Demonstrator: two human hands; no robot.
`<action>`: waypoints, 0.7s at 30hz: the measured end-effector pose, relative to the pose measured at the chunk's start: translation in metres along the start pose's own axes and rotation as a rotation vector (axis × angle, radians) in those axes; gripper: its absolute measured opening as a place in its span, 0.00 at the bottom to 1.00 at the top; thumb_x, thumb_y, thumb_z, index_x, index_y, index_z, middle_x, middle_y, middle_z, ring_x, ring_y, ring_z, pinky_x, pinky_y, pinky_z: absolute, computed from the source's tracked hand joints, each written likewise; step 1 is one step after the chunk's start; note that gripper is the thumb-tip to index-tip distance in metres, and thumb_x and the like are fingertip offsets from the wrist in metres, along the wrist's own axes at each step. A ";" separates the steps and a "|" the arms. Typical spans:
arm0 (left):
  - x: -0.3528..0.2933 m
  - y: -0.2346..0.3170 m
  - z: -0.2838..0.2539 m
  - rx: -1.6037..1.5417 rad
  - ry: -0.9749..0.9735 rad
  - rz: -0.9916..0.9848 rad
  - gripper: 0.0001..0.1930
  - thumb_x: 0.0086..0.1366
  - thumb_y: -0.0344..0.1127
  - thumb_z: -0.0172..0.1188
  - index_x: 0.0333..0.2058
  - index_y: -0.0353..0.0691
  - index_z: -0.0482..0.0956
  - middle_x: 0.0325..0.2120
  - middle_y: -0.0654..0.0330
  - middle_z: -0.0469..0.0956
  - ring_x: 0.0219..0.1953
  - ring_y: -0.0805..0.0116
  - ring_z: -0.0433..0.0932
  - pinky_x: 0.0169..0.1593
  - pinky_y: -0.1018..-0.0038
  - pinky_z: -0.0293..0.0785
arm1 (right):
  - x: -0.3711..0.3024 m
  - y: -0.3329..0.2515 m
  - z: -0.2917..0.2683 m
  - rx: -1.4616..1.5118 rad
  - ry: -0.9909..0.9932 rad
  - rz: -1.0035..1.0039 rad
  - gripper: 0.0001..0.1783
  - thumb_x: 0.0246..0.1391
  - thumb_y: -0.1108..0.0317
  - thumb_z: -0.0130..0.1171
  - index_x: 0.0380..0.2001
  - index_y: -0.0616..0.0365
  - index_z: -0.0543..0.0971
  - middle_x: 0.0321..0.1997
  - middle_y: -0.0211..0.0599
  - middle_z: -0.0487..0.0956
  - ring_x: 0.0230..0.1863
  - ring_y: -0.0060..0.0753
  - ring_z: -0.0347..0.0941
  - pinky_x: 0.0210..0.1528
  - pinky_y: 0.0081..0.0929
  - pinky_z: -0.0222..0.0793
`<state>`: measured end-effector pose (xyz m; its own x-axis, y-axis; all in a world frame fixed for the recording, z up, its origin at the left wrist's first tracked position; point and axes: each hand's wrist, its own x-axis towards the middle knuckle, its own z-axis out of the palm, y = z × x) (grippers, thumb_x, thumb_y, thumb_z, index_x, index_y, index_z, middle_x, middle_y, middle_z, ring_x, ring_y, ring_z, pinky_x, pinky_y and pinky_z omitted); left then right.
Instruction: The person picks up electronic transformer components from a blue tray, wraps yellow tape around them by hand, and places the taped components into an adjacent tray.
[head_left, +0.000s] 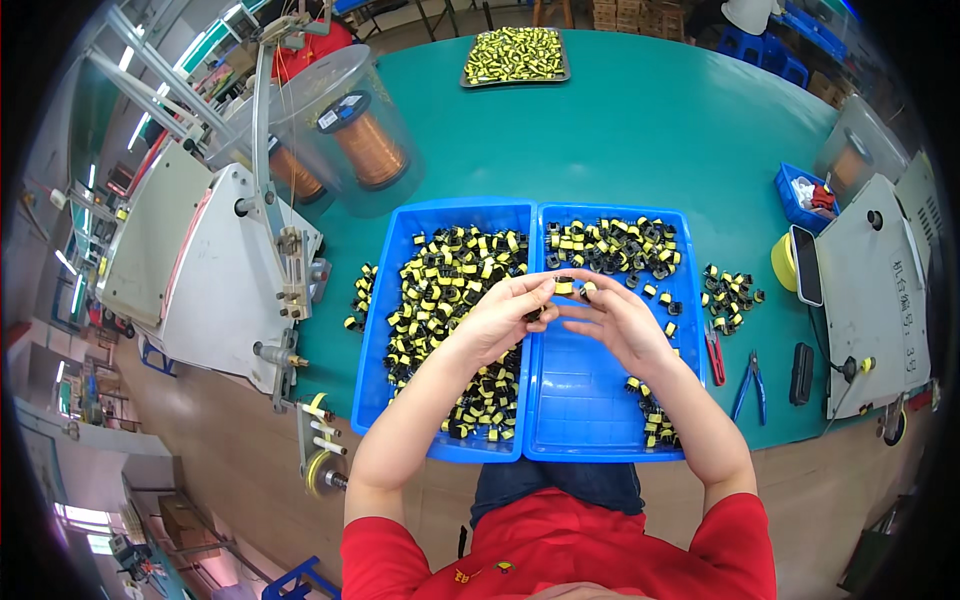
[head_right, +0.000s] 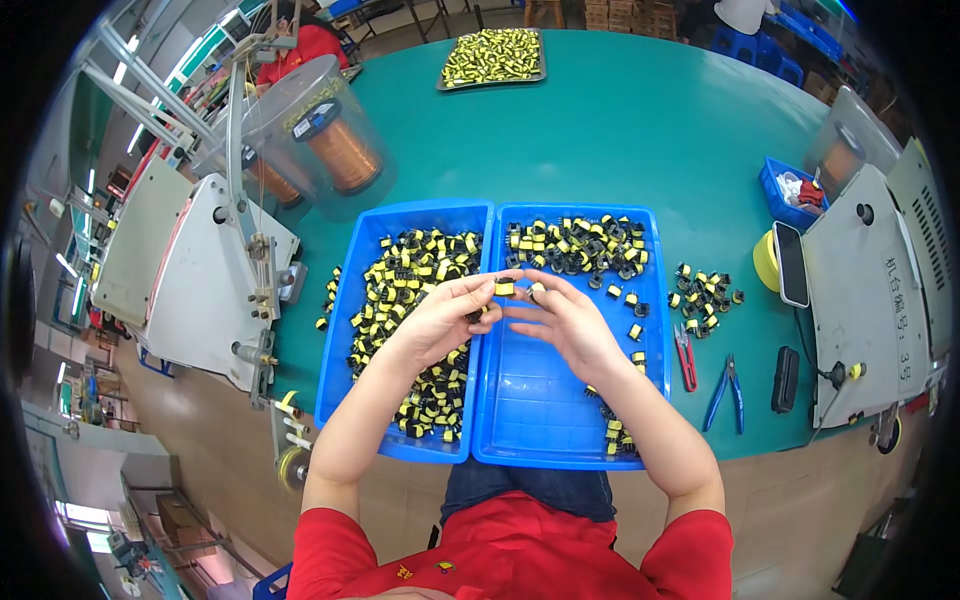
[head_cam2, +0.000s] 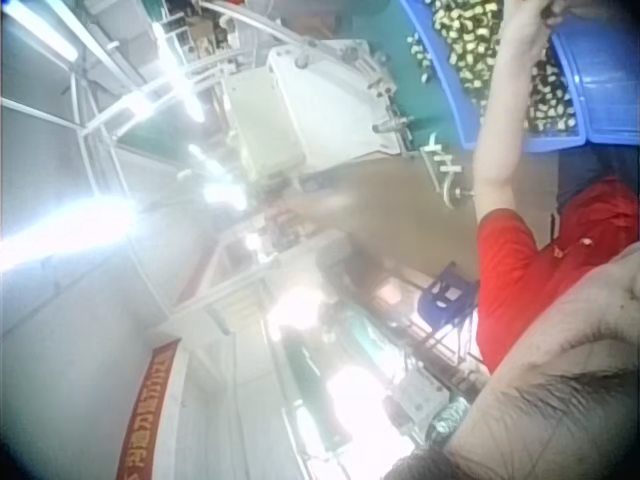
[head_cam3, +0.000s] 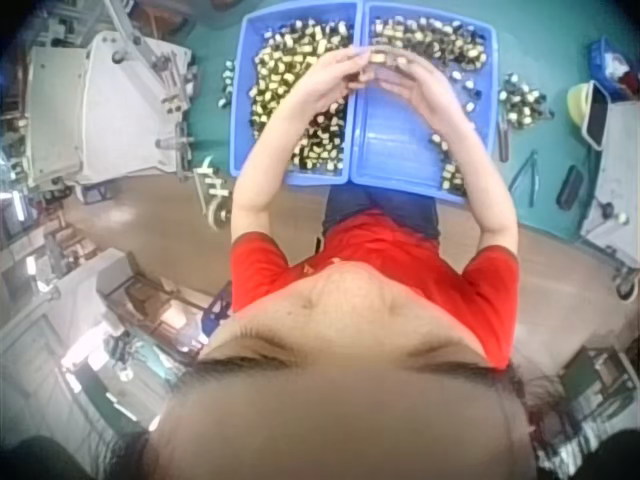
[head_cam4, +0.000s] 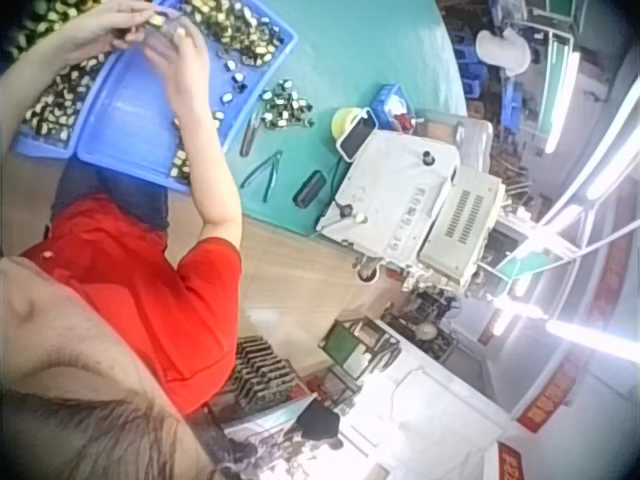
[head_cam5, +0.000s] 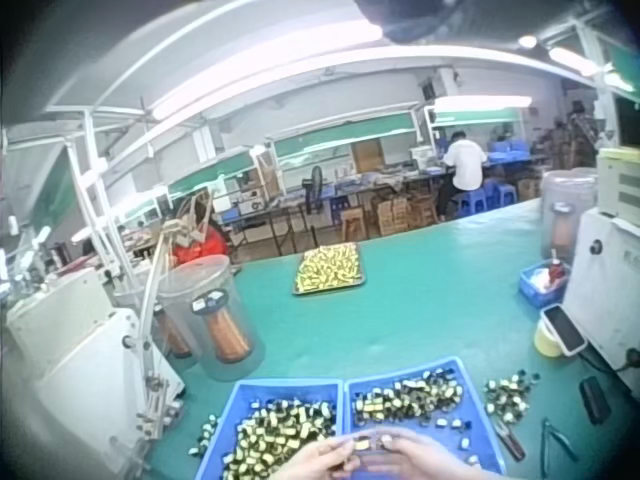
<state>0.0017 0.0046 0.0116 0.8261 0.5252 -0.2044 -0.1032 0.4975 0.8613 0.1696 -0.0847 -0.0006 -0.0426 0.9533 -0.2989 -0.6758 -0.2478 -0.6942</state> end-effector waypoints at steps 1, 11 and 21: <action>0.000 0.001 0.001 0.000 -0.001 0.000 0.22 0.65 0.41 0.52 0.54 0.35 0.68 0.33 0.64 0.72 0.28 0.80 0.65 0.28 0.84 0.58 | -0.003 0.000 0.006 -0.124 0.061 -0.090 0.21 0.60 0.67 0.46 0.55 0.62 0.63 0.49 0.45 0.71 0.51 0.41 0.71 0.53 0.33 0.67; 0.000 0.000 0.000 -0.105 -0.042 -0.019 0.21 0.65 0.41 0.52 0.54 0.38 0.66 0.39 0.61 0.70 0.33 0.76 0.68 0.34 0.81 0.63 | 0.006 0.018 -0.002 -0.538 0.087 -0.594 0.16 0.59 0.66 0.52 0.49 0.57 0.66 0.43 0.34 0.74 0.43 0.23 0.70 0.44 0.21 0.67; -0.001 0.001 -0.001 -0.254 -0.154 -0.026 0.22 0.64 0.38 0.51 0.54 0.36 0.64 0.37 0.60 0.68 0.31 0.74 0.65 0.32 0.81 0.63 | -0.003 0.009 0.004 -0.499 0.109 -0.459 0.15 0.59 0.65 0.51 0.48 0.56 0.68 0.29 0.25 0.68 0.29 0.12 0.63 0.27 0.13 0.59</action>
<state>0.0008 0.0052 0.0119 0.9024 0.4092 -0.1350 -0.2006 0.6762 0.7089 0.1611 -0.0886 -0.0032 0.2585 0.9646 0.0514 -0.1867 0.1021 -0.9771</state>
